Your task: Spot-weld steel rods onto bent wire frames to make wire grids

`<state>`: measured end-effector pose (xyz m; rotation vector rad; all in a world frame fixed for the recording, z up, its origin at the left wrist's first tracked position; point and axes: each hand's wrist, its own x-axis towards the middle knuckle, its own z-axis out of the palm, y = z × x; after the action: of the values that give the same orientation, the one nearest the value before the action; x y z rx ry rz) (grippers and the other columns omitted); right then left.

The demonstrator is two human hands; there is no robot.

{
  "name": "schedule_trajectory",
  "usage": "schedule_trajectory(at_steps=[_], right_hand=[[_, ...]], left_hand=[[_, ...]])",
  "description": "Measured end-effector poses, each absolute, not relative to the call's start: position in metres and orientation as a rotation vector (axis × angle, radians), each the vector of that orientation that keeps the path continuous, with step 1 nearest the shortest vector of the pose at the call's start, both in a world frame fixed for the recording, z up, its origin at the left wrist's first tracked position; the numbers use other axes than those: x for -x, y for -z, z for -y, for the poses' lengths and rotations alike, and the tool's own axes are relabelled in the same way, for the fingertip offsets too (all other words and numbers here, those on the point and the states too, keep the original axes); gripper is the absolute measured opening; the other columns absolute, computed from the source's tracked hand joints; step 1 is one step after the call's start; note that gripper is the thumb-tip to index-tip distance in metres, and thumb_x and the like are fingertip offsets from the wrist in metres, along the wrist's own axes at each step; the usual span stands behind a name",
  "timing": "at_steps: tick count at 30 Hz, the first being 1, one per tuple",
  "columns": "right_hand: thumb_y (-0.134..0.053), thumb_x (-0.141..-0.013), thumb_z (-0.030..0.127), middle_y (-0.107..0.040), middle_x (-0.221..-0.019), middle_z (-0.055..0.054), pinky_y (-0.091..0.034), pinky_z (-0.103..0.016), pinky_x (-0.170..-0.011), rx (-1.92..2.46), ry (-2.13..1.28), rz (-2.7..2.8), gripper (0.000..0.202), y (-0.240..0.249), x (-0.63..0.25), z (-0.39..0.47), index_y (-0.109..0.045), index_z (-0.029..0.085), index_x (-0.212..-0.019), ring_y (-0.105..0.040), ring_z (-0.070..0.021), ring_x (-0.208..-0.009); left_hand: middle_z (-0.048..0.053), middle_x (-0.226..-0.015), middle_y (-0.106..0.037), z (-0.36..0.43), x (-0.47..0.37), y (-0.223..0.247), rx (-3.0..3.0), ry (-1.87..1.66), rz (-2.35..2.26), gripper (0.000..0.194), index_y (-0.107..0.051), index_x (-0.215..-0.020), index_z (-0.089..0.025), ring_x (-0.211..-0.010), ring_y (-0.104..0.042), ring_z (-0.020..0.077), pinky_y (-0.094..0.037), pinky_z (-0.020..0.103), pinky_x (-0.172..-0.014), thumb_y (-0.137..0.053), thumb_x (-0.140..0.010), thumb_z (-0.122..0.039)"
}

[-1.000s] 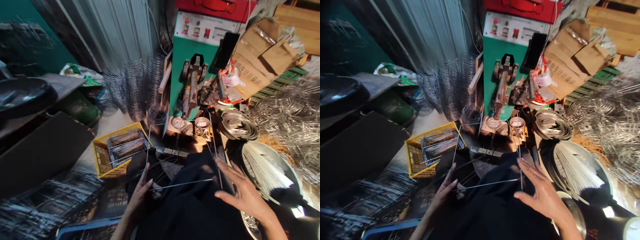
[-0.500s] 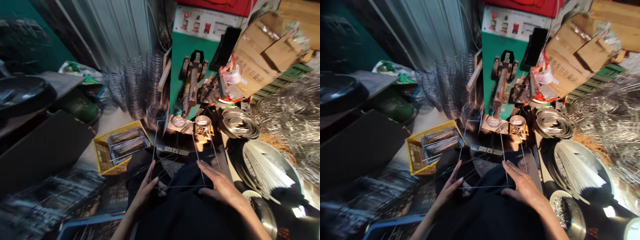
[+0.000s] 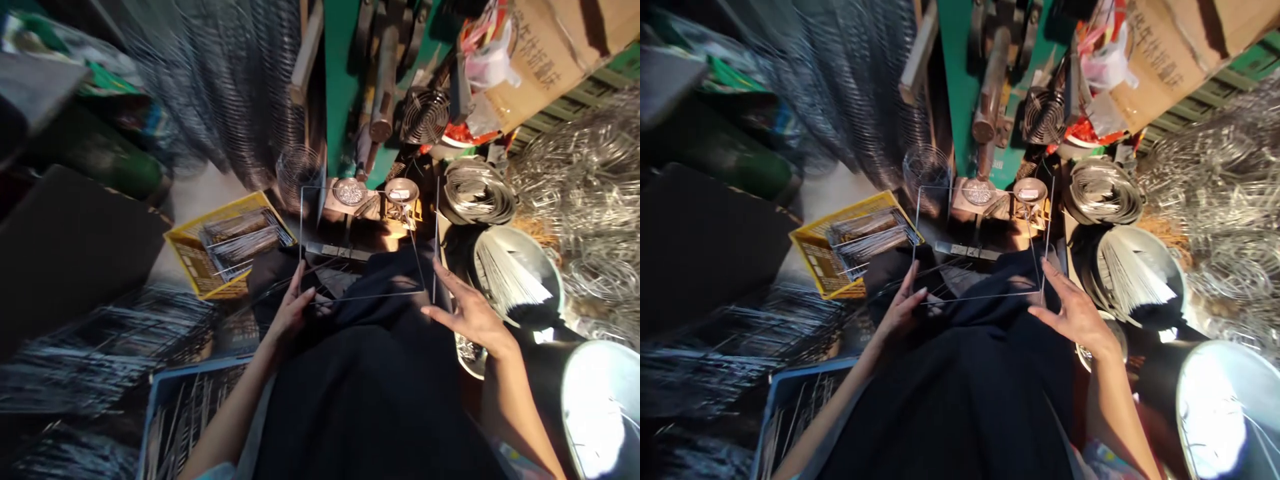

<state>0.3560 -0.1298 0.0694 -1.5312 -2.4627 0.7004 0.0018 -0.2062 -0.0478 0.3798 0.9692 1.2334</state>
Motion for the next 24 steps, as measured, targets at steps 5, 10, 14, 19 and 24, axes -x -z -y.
schedule_trajectory(at_steps=[5, 10, 14, 19, 24], right_hand=[[-0.063, -0.090, 0.050, -0.038, -0.157, -0.007, -0.044, -0.043, -0.113, 1.624, -0.671, 2.415, 0.079, -0.072, -0.372, 0.132, -0.029, 0.025, -0.157, -0.044, -0.0297, -0.139], [-0.063, -0.090, 0.049, -0.040, -0.156, -0.008, -0.037, -0.043, -0.118, 1.674, -0.569, 2.342, 0.079, -0.072, -0.385, 0.127, -0.031, 0.022, -0.156, -0.043, -0.0281, -0.140], [-0.063, -0.091, 0.048, -0.037, -0.158, -0.007, -0.038, -0.044, -0.117, 1.668, -0.607, 2.350, 0.077, -0.072, -0.387, 0.124, -0.030, 0.024, -0.157, -0.045, -0.0287, -0.138], [-0.066, -0.088, 0.048, -0.041, -0.155, -0.009, -0.038, -0.046, -0.117, 1.598, -0.614, 2.355, 0.081, -0.061, -0.380, 0.122, -0.031, 0.023, -0.156, -0.044, -0.0288, -0.140], [-0.069, -0.087, 0.042, -0.035, -0.158, -0.007, -0.034, -0.047, -0.119, 1.403, -0.816, 2.349, 0.083, -0.041, -0.350, 0.130, -0.027, 0.026, -0.158, -0.039, -0.0276, -0.143]], left_hand=[[0.004, -0.073, -0.075, 0.208, 0.000, 0.047, -0.400, -1.206, -1.006, 0.103, -0.001, -0.159, -0.032, -0.059, -0.072, 0.0220, -0.059, 0.031, -0.056, -0.072, -0.085, -0.029], [0.000, -0.070, -0.074, 0.209, -0.002, 0.039, -0.398, -1.211, -1.038, 0.107, -0.005, -0.158, -0.034, -0.059, -0.072, 0.0207, -0.058, 0.027, -0.054, -0.077, -0.080, -0.026], [0.000, -0.068, -0.072, 0.210, -0.001, 0.036, -0.409, -1.181, -1.057, 0.107, -0.006, -0.158, -0.035, -0.059, -0.072, 0.0210, -0.058, 0.027, -0.053, -0.077, -0.079, -0.026], [-0.001, -0.067, -0.071, 0.211, -0.001, 0.032, -0.374, -1.178, -1.057, 0.109, -0.009, -0.158, -0.036, -0.055, -0.069, 0.0193, -0.059, 0.030, -0.054, -0.080, -0.076, -0.026], [0.001, -0.066, -0.072, 0.211, -0.014, 0.027, -0.339, -1.171, -1.058, 0.112, -0.008, -0.159, -0.032, -0.053, -0.069, 0.0205, -0.057, 0.028, -0.051, -0.082, -0.075, -0.029]])
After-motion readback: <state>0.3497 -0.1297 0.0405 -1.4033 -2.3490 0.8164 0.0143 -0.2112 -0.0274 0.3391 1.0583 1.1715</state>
